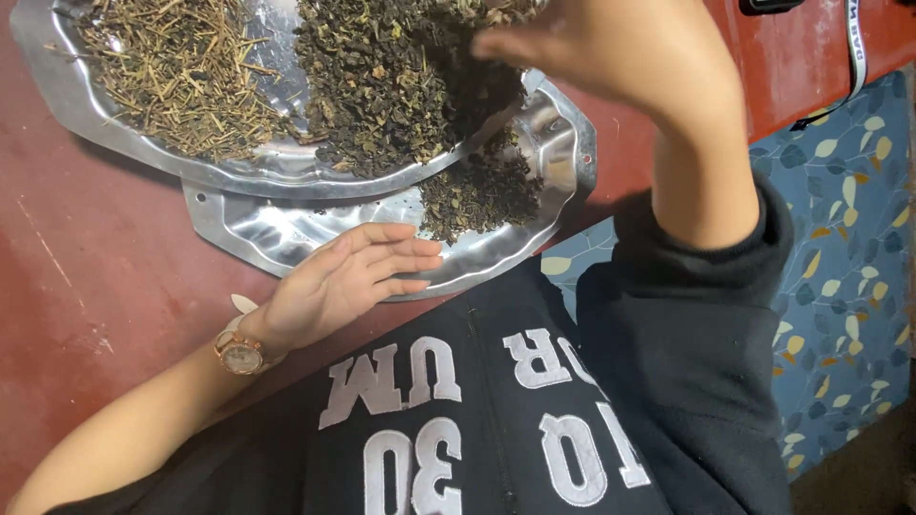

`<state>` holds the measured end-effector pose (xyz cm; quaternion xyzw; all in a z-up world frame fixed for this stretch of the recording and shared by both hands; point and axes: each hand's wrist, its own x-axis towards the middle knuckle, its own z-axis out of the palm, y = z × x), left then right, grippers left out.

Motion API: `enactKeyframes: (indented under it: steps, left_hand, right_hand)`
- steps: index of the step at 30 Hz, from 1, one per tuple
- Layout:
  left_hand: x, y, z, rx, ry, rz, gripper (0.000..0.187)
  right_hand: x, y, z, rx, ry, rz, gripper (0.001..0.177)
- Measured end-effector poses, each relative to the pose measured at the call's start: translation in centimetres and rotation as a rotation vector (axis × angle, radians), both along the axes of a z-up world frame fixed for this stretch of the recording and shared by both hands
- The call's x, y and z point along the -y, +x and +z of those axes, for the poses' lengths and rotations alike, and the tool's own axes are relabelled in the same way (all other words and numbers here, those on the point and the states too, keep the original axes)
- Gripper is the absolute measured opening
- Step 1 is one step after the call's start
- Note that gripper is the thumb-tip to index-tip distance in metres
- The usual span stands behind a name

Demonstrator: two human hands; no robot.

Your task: Sorting dried tea leaves and stems by hand on metal trays.

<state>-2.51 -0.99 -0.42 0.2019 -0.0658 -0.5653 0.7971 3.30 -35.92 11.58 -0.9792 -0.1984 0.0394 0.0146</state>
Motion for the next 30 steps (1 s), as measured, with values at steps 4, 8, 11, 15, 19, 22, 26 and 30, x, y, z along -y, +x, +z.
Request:
enactKeyframes:
  steps: [4, 8, 11, 15, 19, 22, 26, 30]
  left_hand:
    - [0.1, 0.2, 0.0, -0.013, -0.010, -0.036, 0.059]
    - [0.1, 0.2, 0.3, -0.034, -0.003, -0.047, 0.059]
    - [0.1, 0.3, 0.3, -0.021, -0.013, -0.054, 0.060]
    - [0.0, 0.2, 0.4, 0.010, -0.002, -0.046, 0.058]
    - [0.0, 0.2, 0.2, 0.004, -0.036, -0.050, 0.056]
    - [0.0, 0.1, 0.2, 0.004, -0.028, -0.054, 0.057]
    - [-0.1, 0.1, 0.3, 0.013, -0.011, -0.052, 0.053]
    - [0.0, 0.1, 0.1, 0.006, -0.040, -0.043, 0.053]
  right_hand:
    - [-3.1, -5.6, 3.8, -0.075, 0.403, 0.019, 0.023]
    - [-6.5, -10.3, -0.6, -0.246, 0.313, -0.107, 0.061]
    - [-8.1, -10.5, -4.7, -0.169, 0.156, -0.144, 0.103]
    - [-8.5, -10.8, -2.8, -0.123, 0.214, -0.152, 0.087]
    - [-7.1, -8.4, -0.2, 0.183, 0.423, -0.056, 0.024]
    - [-5.8, -4.5, 0.1, 0.356, 0.480, 0.088, 0.015]
    - [-4.1, -0.3, -0.9, 0.396, 0.217, 0.349, 0.017]
    - [-3.7, 1.0, -1.4, 0.342, 0.126, 0.377, 0.013]
